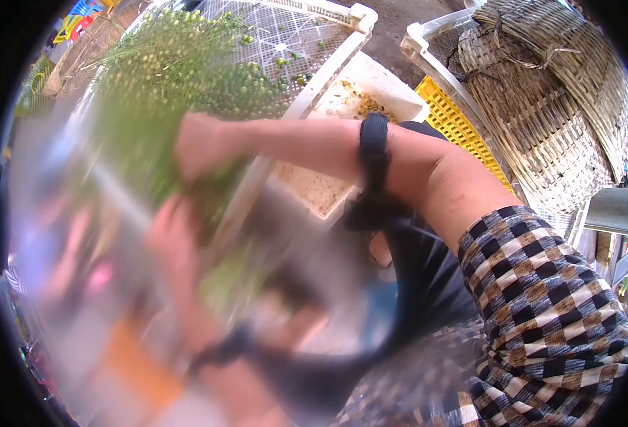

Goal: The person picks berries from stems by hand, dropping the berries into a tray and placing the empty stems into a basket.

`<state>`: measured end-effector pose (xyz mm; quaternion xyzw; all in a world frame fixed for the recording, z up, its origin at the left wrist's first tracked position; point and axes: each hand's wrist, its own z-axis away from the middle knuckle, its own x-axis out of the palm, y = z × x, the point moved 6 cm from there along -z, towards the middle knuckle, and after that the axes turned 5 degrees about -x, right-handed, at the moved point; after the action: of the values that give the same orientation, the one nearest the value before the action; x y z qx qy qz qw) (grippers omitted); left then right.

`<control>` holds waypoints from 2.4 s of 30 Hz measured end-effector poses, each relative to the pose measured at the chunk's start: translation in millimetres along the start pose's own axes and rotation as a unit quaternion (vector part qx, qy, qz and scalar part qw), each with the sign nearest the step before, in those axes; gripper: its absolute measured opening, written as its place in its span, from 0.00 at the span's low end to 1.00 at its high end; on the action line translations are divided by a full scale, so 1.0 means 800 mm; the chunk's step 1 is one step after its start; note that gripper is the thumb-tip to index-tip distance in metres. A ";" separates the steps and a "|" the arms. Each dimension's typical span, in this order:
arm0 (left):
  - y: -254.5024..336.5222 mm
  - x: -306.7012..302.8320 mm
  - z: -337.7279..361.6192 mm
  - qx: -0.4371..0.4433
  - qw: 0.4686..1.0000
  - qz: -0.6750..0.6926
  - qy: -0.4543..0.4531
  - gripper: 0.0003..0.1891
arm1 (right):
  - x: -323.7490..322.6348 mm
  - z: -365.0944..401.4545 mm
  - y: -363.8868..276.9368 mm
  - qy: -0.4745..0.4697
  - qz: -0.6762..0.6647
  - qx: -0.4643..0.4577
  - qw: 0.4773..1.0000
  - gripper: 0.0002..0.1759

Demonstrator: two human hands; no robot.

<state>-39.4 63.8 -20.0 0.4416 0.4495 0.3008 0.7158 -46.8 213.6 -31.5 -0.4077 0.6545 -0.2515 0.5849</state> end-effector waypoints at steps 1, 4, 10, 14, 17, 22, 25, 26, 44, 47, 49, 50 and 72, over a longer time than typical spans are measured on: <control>0.003 0.004 0.000 0.017 0.999 0.041 -0.009 0.12 | 0.009 -0.002 -0.019 0.012 0.073 -0.102 0.992 0.05; 0.010 0.005 0.002 0.026 0.998 0.062 -0.013 0.11 | 0.027 -0.005 -0.024 0.085 -0.046 -0.092 0.991 0.05; 0.020 -0.002 0.011 0.080 0.996 -0.042 0.022 0.08 | 0.052 0.019 -0.012 0.157 -0.171 0.162 0.959 0.07; 0.045 0.007 0.016 0.202 0.968 -0.152 -0.005 0.08 | 0.066 0.025 0.001 0.211 -0.254 0.203 0.922 0.08; 0.045 0.016 0.016 0.261 0.937 -0.233 -0.012 0.11 | 0.039 0.042 -0.031 0.227 -0.246 0.264 0.905 0.08; 0.037 0.016 0.014 0.229 0.939 -0.255 -0.026 0.15 | 0.046 0.043 -0.032 0.256 -0.153 0.260 0.919 0.07; 0.017 0.001 0.002 0.187 0.937 -0.296 0.008 0.13 | 0.053 0.041 -0.033 0.193 -0.040 0.227 0.954 0.06; 0.013 -0.005 0.000 0.171 0.929 -0.329 0.018 0.12 | 0.055 0.042 -0.036 0.157 -0.051 0.234 0.958 0.04; -0.016 -0.012 0.001 0.116 0.862 -0.492 -0.033 0.18 | 0.075 -0.025 -0.034 -0.011 0.236 -0.058 0.970 0.07; -0.037 -0.011 -0.001 0.117 0.863 -0.485 -0.076 0.17 | 0.089 -0.021 -0.033 -0.074 0.236 -0.078 0.966 0.11; -0.029 -0.011 0.007 0.152 0.885 -0.434 -0.069 0.14 | 0.084 -0.020 -0.020 -0.099 0.305 -0.064 0.945 0.16; -0.028 -0.011 0.010 0.151 0.896 -0.407 -0.099 0.12 | 0.076 -0.020 -0.007 -0.087 0.283 -0.001 0.955 0.19; -0.021 -0.012 -0.022 0.230 0.875 -0.426 -0.018 0.14 | 0.037 0.000 -0.006 -0.025 0.248 -0.004 0.969 0.05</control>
<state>-58.5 55.1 -34.9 0.3645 0.6379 -0.1530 0.6609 -44.9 186.9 -44.4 -0.2416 0.7212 -0.0857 0.6435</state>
